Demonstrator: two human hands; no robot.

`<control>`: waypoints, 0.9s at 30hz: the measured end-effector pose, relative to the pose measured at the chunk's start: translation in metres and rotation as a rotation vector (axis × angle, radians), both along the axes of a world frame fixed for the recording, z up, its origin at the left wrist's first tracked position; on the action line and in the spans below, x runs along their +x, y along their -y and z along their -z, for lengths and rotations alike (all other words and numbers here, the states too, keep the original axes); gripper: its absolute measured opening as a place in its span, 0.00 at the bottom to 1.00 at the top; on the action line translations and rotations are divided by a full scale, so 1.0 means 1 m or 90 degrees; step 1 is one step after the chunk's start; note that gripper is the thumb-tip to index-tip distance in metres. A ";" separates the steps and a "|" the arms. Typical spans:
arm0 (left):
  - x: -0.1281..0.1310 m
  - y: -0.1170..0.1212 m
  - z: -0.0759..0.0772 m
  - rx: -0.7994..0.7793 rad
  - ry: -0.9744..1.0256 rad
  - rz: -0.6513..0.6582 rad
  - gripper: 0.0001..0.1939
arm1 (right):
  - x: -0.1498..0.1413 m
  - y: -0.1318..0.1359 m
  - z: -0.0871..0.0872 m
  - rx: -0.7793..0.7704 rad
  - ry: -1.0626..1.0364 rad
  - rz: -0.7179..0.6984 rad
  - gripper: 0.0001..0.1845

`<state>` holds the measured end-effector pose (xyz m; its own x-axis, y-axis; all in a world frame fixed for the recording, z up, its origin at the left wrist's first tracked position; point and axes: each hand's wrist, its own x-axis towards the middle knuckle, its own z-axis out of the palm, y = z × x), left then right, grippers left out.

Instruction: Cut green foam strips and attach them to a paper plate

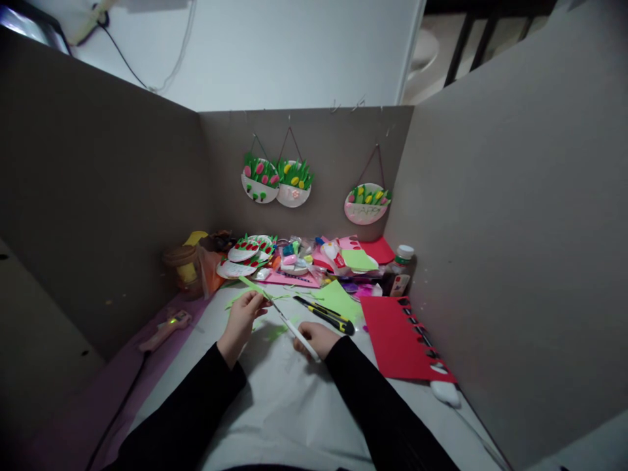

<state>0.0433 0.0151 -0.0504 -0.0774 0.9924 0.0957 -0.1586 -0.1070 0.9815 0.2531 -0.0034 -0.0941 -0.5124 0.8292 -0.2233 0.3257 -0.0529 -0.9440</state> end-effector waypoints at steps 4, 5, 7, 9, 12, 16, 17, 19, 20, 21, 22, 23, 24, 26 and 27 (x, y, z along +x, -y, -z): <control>0.001 0.001 -0.001 -0.004 -0.003 0.006 0.13 | 0.000 0.001 0.000 -0.005 -0.006 -0.002 0.09; 0.001 0.002 -0.002 -0.003 -0.003 0.008 0.13 | 0.000 0.001 0.000 -0.006 -0.002 0.000 0.09; 0.000 0.002 -0.002 0.005 -0.005 0.012 0.14 | 0.000 0.000 0.001 -0.009 0.008 0.003 0.09; 0.000 0.003 -0.002 0.014 -0.009 0.016 0.14 | 0.000 -0.001 0.002 -0.011 0.011 0.004 0.09; -0.001 0.003 -0.002 0.015 -0.013 0.015 0.14 | -0.001 0.000 0.000 -0.009 0.006 0.007 0.08; -0.001 0.002 -0.003 0.000 -0.017 0.024 0.14 | -0.001 0.002 -0.006 -0.011 0.010 0.009 0.07; -0.001 0.002 -0.003 -0.002 -0.018 0.027 0.13 | 0.000 0.002 -0.007 -0.016 0.009 0.007 0.07; -0.001 0.002 -0.004 -0.003 -0.021 0.030 0.14 | 0.000 0.003 -0.008 -0.027 0.011 0.007 0.07; -0.001 0.003 -0.004 -0.002 -0.023 0.031 0.14 | 0.001 0.003 -0.009 -0.032 0.013 0.008 0.07; -0.001 0.003 -0.005 0.000 -0.026 0.032 0.14 | 0.001 0.003 -0.008 -0.033 0.017 0.010 0.08; -0.002 0.004 -0.005 0.001 -0.028 0.035 0.14 | 0.002 0.002 -0.008 -0.032 0.020 0.009 0.08; -0.002 0.004 -0.006 0.000 -0.032 0.037 0.13 | 0.002 0.002 -0.007 -0.027 0.019 0.007 0.08; -0.002 0.005 -0.006 -0.003 -0.037 0.039 0.13 | 0.003 0.002 -0.006 -0.022 0.014 0.004 0.09; -0.002 0.005 -0.007 -0.010 -0.051 0.046 0.13 | 0.003 0.001 -0.003 -0.012 -0.004 -0.005 0.09; -0.002 0.005 -0.007 -0.012 -0.058 0.051 0.13 | 0.003 0.001 -0.002 -0.011 -0.011 -0.008 0.09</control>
<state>0.0416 0.0100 -0.0434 0.0098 0.9967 0.0802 -0.0754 -0.0792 0.9940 0.2565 -0.0041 -0.0918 -0.5264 0.8187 -0.2293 0.3103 -0.0661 -0.9483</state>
